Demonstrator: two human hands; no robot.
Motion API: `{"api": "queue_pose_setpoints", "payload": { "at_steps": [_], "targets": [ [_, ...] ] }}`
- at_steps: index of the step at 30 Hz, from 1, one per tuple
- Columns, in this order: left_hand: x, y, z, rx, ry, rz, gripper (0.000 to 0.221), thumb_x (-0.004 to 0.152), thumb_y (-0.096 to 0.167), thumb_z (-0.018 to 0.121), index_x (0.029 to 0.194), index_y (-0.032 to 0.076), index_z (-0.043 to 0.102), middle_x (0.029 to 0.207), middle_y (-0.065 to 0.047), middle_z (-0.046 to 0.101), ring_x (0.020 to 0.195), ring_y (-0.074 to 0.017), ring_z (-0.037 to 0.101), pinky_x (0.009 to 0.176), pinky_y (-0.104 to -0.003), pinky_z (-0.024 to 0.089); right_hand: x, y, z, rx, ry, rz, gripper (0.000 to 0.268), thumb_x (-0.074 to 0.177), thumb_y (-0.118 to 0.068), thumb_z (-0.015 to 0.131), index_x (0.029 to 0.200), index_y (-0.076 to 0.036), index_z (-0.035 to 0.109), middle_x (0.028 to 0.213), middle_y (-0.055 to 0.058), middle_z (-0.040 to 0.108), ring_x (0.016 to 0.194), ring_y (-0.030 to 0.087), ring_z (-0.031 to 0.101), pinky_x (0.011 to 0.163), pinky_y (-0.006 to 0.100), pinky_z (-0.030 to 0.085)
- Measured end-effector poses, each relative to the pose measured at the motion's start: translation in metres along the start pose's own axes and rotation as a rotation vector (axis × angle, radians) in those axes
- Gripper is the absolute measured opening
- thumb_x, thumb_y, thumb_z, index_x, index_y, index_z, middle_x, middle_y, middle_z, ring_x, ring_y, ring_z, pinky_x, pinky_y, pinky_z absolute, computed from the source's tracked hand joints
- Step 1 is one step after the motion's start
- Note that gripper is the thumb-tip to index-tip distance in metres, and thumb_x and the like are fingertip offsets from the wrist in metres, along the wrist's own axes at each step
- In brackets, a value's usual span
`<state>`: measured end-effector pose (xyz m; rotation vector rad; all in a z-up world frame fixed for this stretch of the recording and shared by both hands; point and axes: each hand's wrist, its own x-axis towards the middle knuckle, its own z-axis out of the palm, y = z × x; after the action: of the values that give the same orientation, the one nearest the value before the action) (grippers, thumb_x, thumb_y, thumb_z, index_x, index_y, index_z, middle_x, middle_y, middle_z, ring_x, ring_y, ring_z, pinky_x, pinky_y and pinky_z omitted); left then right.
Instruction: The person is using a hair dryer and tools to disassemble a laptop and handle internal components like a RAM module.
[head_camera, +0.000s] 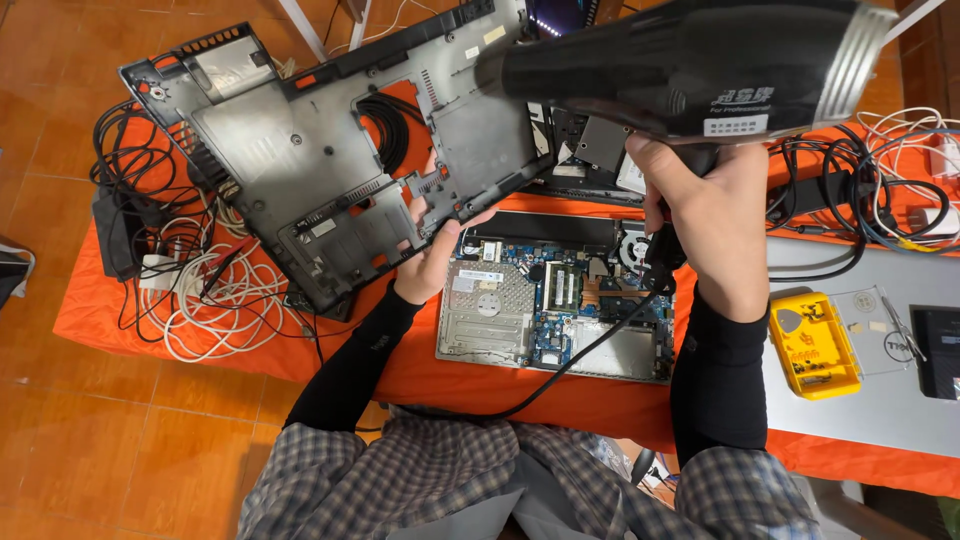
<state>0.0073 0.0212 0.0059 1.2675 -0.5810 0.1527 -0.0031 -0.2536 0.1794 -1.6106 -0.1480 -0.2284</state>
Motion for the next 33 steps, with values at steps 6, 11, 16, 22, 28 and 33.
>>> {"api": "queue_pose_setpoints", "payload": {
  "at_steps": [6,11,16,22,28,33],
  "targets": [
    [0.01,0.02,0.014,-0.066,-0.019,-0.013,0.055,0.104,0.01,0.051,0.151,0.0,0.026,0.135,-0.018,0.059,0.12,-0.0253,0.067,0.108,-0.043,0.054,-0.001,0.002,0.0,0.01,0.11,-0.064,0.008,0.103,-0.004,0.068,0.098,0.001,0.065,0.075,0.001,0.061,0.052,0.01,0.051,0.047,0.026,0.04],
    [-0.012,-0.024,-0.008,-0.011,-0.022,0.003,0.045,0.107,0.006,0.053,0.147,-0.007,0.036,0.133,-0.02,0.062,0.12,-0.0227,0.062,0.109,-0.045,0.054,0.003,0.009,-0.007,0.023,0.154,-0.104,0.009,0.105,-0.004,0.068,0.099,0.002,0.064,0.075,0.002,0.06,0.053,0.011,0.052,0.049,0.026,0.041],
    [-0.016,-0.026,-0.009,-0.036,-0.036,-0.004,0.039,0.11,0.003,0.053,0.145,-0.012,0.043,0.131,-0.022,0.062,0.12,-0.0246,0.062,0.109,-0.048,0.055,0.006,0.015,-0.01,0.033,0.183,-0.12,0.01,0.106,-0.004,0.068,0.1,0.003,0.065,0.076,0.002,0.06,0.054,0.011,0.053,0.05,0.026,0.042],
    [-0.003,0.001,0.008,-0.071,-0.069,-0.001,0.06,0.106,0.005,0.051,0.158,-0.006,0.024,0.135,-0.019,0.061,0.122,-0.0282,0.066,0.111,-0.048,0.055,0.008,0.012,-0.01,0.059,0.198,-0.159,0.009,0.105,-0.005,0.068,0.101,0.002,0.065,0.08,0.002,0.062,0.055,0.011,0.053,0.049,0.027,0.041],
    [-0.011,-0.011,0.0,-0.009,-0.062,-0.02,0.056,0.106,0.003,0.052,0.156,-0.01,0.032,0.133,-0.021,0.063,0.119,-0.0275,0.066,0.107,-0.042,0.054,0.008,0.009,-0.009,0.026,0.201,-0.11,0.009,0.105,-0.006,0.068,0.102,0.003,0.066,0.075,0.003,0.06,0.053,0.011,0.053,0.049,0.026,0.04],
    [-0.025,-0.039,-0.018,-0.176,-0.048,-0.052,0.023,0.108,0.001,0.055,0.127,-0.009,0.047,0.123,-0.028,0.07,0.114,-0.0313,0.073,0.1,-0.039,0.057,0.005,0.011,-0.009,0.032,0.187,-0.143,0.012,0.106,-0.007,0.069,0.108,0.004,0.065,0.087,0.003,0.063,0.059,0.011,0.055,0.052,0.027,0.043]
  ]
}}
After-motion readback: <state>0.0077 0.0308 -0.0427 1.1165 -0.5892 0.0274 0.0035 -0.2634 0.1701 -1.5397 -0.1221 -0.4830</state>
